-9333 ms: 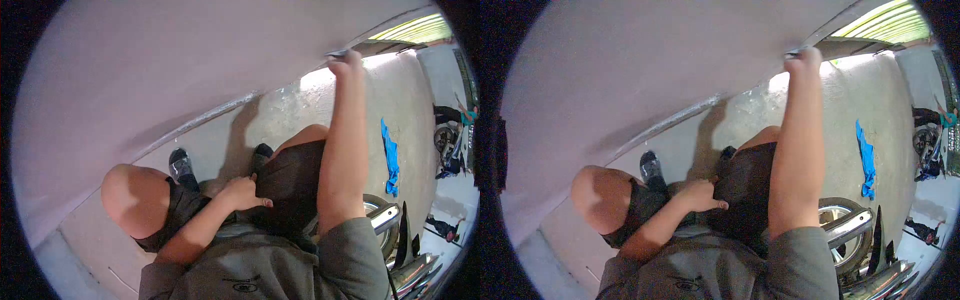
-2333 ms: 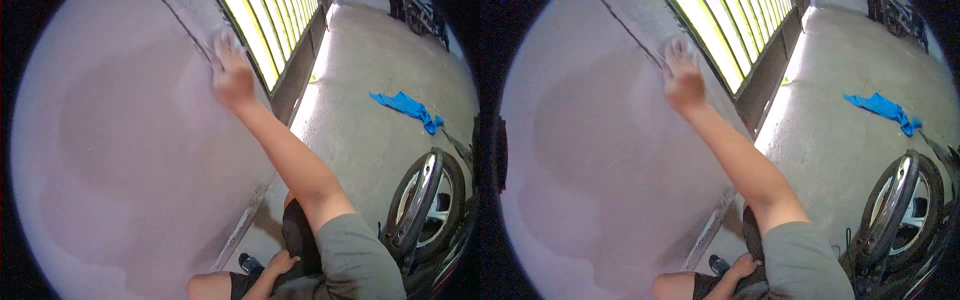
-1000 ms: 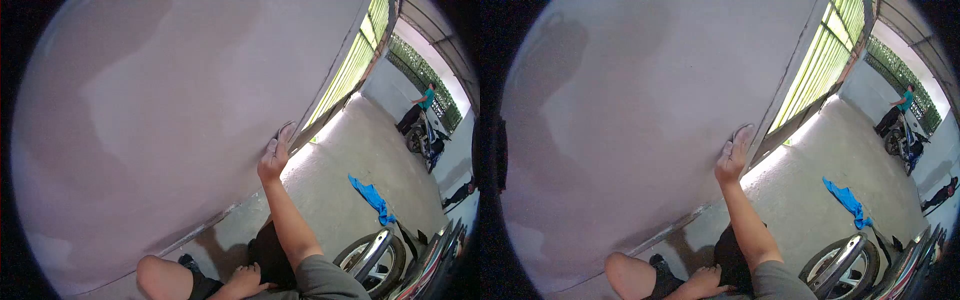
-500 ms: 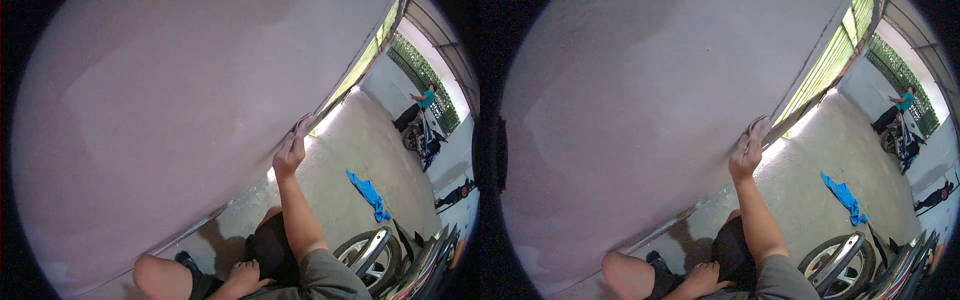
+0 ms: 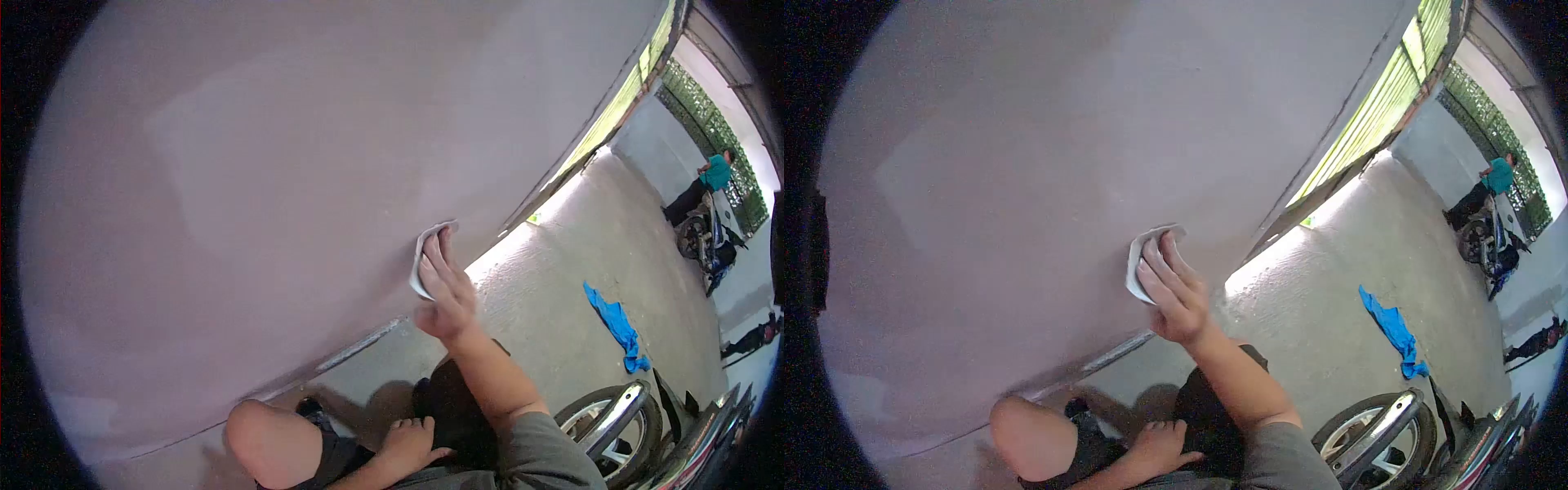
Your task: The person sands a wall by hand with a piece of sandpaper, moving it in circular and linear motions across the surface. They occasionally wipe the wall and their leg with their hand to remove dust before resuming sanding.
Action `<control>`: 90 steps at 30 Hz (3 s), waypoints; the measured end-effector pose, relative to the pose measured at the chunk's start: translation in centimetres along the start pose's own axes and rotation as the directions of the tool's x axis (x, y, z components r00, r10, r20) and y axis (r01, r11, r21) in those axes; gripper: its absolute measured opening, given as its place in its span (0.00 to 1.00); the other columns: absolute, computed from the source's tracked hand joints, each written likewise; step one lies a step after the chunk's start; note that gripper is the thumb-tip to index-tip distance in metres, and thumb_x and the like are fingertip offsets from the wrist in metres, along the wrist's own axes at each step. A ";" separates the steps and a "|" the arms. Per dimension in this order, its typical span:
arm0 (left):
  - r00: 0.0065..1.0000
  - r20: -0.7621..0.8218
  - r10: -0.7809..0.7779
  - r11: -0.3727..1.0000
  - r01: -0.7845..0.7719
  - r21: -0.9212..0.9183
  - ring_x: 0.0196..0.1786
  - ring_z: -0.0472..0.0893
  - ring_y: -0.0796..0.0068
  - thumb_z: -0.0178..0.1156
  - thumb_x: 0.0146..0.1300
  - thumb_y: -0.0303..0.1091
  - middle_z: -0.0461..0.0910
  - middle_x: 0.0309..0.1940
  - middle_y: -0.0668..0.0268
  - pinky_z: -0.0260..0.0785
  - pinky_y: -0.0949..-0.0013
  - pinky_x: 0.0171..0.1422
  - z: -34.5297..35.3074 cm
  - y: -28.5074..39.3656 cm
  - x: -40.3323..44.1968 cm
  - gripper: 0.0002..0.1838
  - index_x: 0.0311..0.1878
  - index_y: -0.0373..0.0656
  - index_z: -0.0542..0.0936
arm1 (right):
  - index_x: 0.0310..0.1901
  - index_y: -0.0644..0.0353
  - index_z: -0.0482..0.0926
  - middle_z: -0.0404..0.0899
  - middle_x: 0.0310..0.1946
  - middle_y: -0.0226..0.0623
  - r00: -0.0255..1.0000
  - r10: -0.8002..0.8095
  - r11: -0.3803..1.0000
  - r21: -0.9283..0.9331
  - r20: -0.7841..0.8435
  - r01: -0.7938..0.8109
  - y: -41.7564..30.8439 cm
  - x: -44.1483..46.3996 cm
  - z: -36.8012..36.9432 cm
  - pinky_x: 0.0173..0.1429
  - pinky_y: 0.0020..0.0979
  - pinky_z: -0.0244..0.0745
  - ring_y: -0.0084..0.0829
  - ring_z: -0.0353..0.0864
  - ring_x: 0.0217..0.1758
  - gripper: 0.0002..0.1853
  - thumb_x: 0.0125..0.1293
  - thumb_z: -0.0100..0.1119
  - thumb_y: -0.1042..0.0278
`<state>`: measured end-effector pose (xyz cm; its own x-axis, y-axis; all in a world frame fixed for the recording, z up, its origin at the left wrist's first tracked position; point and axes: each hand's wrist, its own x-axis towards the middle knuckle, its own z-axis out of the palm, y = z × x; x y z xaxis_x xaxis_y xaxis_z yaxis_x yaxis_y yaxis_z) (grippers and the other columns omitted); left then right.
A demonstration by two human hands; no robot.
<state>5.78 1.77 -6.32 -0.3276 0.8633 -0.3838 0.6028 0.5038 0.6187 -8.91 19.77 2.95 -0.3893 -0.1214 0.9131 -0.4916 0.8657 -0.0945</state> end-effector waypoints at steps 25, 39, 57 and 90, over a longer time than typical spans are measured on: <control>0.988 -0.154 -0.001 1.000 0.004 0.014 0.47 0.82 0.49 0.61 0.58 0.68 0.81 0.41 0.48 0.71 0.52 0.56 2.3 0.9 -0.9 0.41 0.50 0.31 0.72 | 0.50 0.75 0.74 0.76 0.48 0.51 0.790 0.279 0.893 -0.156 -0.546 -0.423 7.3 -2.8 -3.7 0.64 0.38 0.65 0.42 0.73 0.51 0.19 0.80 0.44 0.63; 0.987 -0.158 -0.005 0.999 0.010 0.032 0.50 0.80 0.51 0.58 0.61 0.67 0.80 0.44 0.50 0.70 0.54 0.56 2.4 0.7 -0.8 0.41 0.53 0.31 0.72 | 0.58 0.69 0.77 0.74 0.52 0.44 0.908 0.029 0.958 -0.247 -0.418 -0.144 6.4 -1.0 -1.9 0.62 0.39 0.68 0.42 0.72 0.58 0.17 0.80 0.42 0.68; 0.985 -0.174 -0.017 1.000 0.017 0.002 0.49 0.80 0.51 0.63 0.58 0.64 0.79 0.43 0.51 0.70 0.55 0.57 2.4 0.6 -0.6 0.39 0.50 0.31 0.72 | 0.69 0.72 0.66 0.64 0.71 0.56 0.920 0.268 0.956 -0.038 -0.286 -0.291 6.9 -1.1 1.2 0.75 0.39 0.64 0.47 0.60 0.77 0.23 0.76 0.46 0.77; 0.993 -0.108 -0.036 0.998 0.041 0.041 0.53 0.80 0.48 0.71 0.54 0.56 0.79 0.44 0.48 0.67 0.52 0.64 1.8 0.6 -0.1 0.36 0.50 0.33 0.69 | 0.66 0.74 0.70 0.61 0.72 0.60 0.881 0.352 0.934 0.056 -0.317 -0.353 6.9 -0.6 1.2 0.79 0.43 0.54 0.51 0.54 0.79 0.23 0.71 0.50 0.79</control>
<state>7.48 1.96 -7.14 -0.4261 0.8426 -0.3293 0.6182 0.5370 0.5740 -13.01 25.23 1.26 -0.2693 0.3516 0.8966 -0.3654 0.8241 -0.4329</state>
